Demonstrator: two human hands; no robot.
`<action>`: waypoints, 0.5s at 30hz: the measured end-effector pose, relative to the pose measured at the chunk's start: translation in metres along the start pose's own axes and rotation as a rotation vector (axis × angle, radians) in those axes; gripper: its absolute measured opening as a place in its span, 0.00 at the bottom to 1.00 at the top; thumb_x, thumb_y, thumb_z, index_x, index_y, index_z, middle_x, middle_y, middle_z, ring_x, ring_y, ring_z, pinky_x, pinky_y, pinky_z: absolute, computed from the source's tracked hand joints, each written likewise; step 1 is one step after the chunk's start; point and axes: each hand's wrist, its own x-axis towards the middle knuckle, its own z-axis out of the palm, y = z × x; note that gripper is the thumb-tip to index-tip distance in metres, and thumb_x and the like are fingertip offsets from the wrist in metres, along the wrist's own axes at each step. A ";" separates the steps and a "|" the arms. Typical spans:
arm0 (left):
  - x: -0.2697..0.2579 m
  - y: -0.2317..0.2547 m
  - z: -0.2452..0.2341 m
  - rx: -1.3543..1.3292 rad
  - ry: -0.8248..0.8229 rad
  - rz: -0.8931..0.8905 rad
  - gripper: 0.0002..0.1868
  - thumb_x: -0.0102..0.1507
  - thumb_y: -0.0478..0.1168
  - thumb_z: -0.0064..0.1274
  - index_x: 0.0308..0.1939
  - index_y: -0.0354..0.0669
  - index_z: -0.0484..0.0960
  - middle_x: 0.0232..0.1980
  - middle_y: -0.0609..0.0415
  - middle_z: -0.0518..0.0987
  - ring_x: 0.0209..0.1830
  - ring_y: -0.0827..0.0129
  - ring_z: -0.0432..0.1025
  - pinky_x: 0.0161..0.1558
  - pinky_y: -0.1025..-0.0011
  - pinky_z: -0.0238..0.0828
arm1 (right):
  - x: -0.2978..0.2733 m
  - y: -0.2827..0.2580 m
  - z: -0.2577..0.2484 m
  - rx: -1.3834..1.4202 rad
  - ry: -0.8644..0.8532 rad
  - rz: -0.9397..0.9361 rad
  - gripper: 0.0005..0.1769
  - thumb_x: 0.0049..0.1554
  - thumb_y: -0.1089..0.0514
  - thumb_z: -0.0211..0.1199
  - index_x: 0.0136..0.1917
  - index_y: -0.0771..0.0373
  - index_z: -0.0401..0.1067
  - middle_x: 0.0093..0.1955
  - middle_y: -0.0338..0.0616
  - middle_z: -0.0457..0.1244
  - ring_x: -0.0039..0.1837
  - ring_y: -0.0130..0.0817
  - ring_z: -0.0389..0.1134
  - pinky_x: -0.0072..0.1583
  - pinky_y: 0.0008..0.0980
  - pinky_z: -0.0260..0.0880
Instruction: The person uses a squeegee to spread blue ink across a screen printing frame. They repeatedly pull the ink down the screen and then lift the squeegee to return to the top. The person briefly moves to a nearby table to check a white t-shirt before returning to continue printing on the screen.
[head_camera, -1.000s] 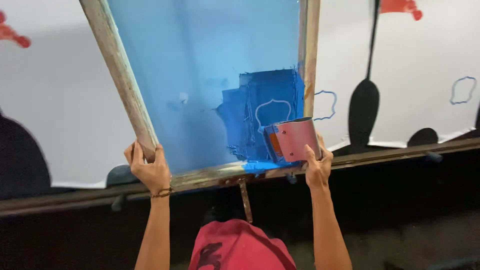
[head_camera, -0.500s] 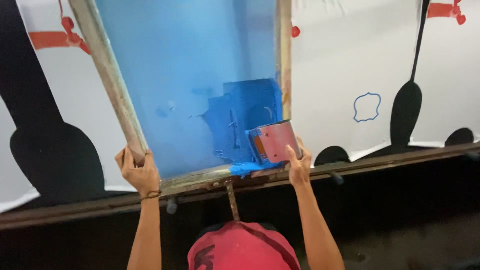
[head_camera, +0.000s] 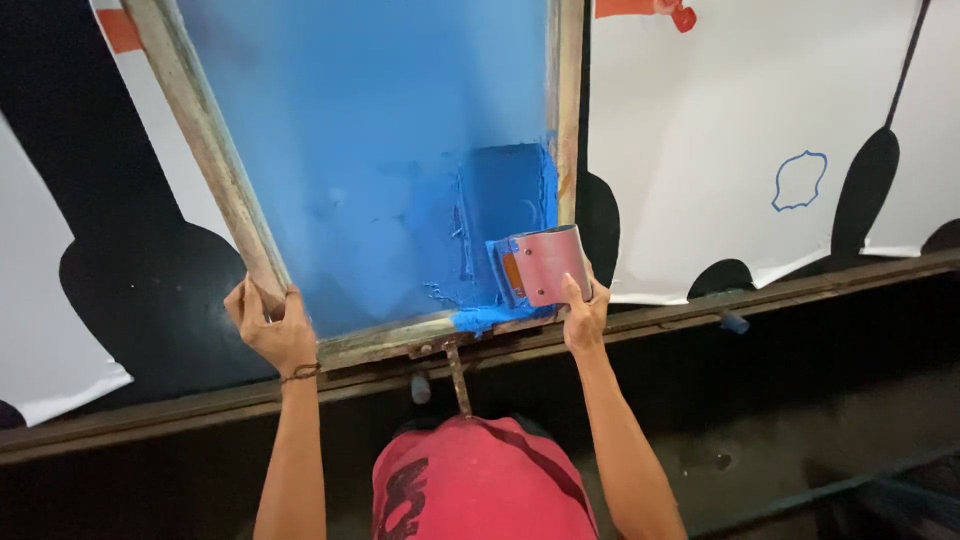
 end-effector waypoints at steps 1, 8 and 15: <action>0.002 -0.002 0.000 -0.005 0.000 -0.001 0.30 0.63 0.21 0.57 0.70 0.24 0.74 0.50 0.46 0.69 0.38 0.65 0.62 0.47 0.66 0.68 | 0.001 0.004 -0.001 -0.003 0.001 -0.004 0.03 0.59 0.65 0.64 0.46 0.65 0.78 0.49 0.43 0.68 0.49 0.25 0.65 0.58 0.34 0.69; 0.011 -0.001 -0.013 0.022 -0.025 0.003 0.28 0.61 0.22 0.59 0.66 0.21 0.75 0.52 0.41 0.69 0.50 0.52 0.67 0.54 0.55 0.65 | -0.010 0.009 0.012 -0.022 0.016 -0.045 0.05 0.61 0.63 0.64 0.45 0.68 0.78 0.44 0.44 0.68 0.45 0.25 0.62 0.53 0.38 0.68; 0.019 -0.034 -0.019 0.037 -0.010 0.025 0.28 0.62 0.21 0.59 0.67 0.23 0.75 0.54 0.43 0.71 0.52 0.54 0.68 0.54 0.54 0.65 | -0.018 0.014 0.029 -0.057 0.024 -0.054 0.07 0.60 0.65 0.63 0.51 0.66 0.79 0.51 0.43 0.69 0.51 0.24 0.65 0.60 0.36 0.68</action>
